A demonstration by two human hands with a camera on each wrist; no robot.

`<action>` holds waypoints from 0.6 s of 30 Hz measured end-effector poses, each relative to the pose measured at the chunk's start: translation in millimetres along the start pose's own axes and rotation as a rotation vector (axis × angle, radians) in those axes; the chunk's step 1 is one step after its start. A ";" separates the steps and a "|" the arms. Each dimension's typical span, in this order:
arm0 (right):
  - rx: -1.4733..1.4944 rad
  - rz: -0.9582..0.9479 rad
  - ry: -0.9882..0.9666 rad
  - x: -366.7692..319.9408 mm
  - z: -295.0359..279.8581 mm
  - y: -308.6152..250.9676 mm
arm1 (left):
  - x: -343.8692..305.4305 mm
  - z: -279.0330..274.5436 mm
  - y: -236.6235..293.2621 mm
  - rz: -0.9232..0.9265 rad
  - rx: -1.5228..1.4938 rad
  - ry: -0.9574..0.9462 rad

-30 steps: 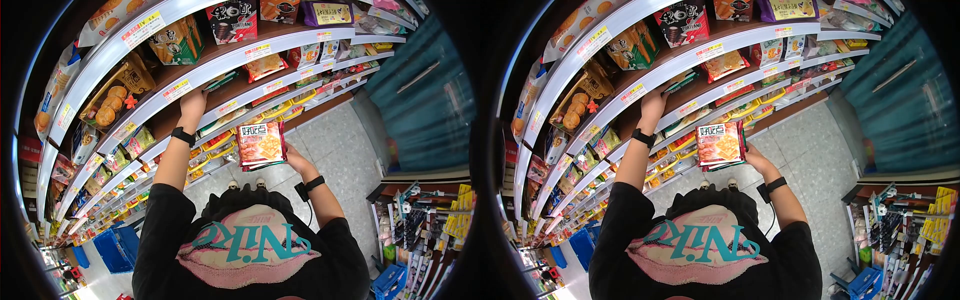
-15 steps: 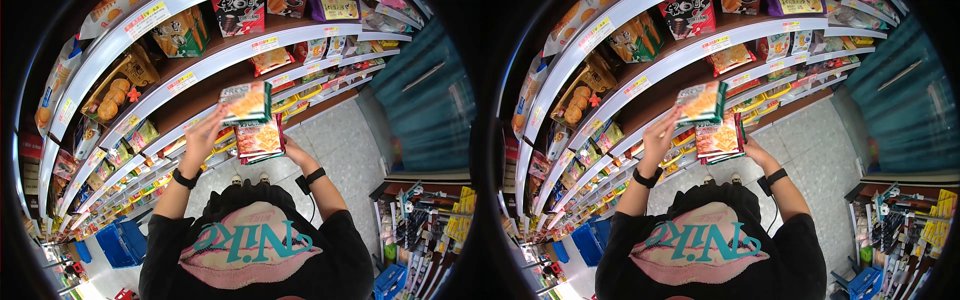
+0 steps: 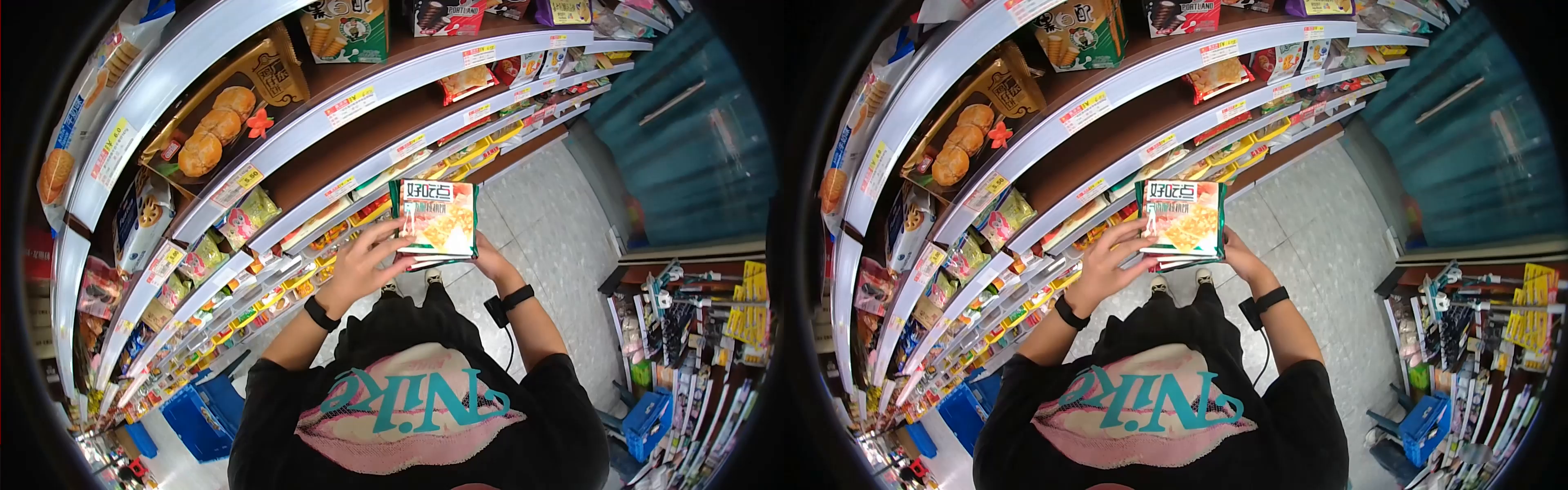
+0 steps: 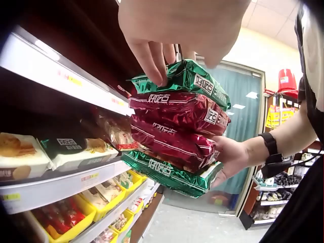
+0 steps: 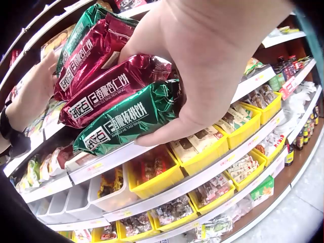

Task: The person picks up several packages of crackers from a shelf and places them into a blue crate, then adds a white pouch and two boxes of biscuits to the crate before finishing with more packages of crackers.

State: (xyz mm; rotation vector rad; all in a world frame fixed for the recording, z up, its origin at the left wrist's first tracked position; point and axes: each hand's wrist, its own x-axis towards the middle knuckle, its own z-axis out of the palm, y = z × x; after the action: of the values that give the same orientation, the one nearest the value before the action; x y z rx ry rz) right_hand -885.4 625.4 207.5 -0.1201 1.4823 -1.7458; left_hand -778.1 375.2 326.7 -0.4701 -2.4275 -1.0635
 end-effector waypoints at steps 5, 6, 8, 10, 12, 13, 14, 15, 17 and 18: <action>-0.096 -0.114 0.106 -23.3 20.2 30.2 | -32.0 7.1 -17.7 -0.294 -0.328 0.197; -0.066 -0.120 0.144 -31.5 25.8 35.6 | -34.6 10.8 -19.2 -0.357 -0.413 0.202; -0.074 -0.088 0.157 -44.2 33.2 44.4 | -43.0 12.6 -20.9 -0.576 -0.615 0.118; -0.090 -0.089 0.163 -57.2 46.4 45.1 | -50.8 11.6 -15.1 -0.738 -0.737 0.018; -0.098 -0.062 0.205 -76.3 63.1 44.5 | -59.7 6.4 0.0 -0.811 -0.785 -0.020; -0.104 -0.052 0.222 -85.0 71.4 45.4 | -63.8 -0.5 11.4 -0.801 -0.855 -0.113; -0.147 -0.077 0.249 -92.2 78.5 50.7 | -69.1 -6.5 21.2 -0.786 -0.918 -0.206; -0.155 -0.098 0.246 -97.3 82.2 60.0 | -77.6 -8.2 27.3 -0.765 -0.911 -0.199; -0.197 -0.089 0.248 -106.6 84.3 87.7 | -101.2 -6.5 40.8 -0.887 -0.975 -0.297; -0.211 -0.083 0.276 -114.8 90.7 96.4 | -112.2 -5.8 54.8 -0.967 -0.889 -0.230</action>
State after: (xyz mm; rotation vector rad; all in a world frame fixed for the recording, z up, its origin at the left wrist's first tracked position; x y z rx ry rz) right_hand -710.4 630.0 200.3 -0.0512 1.8852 -1.7189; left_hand -656.2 391.9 304.5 0.4476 -2.2203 -2.6237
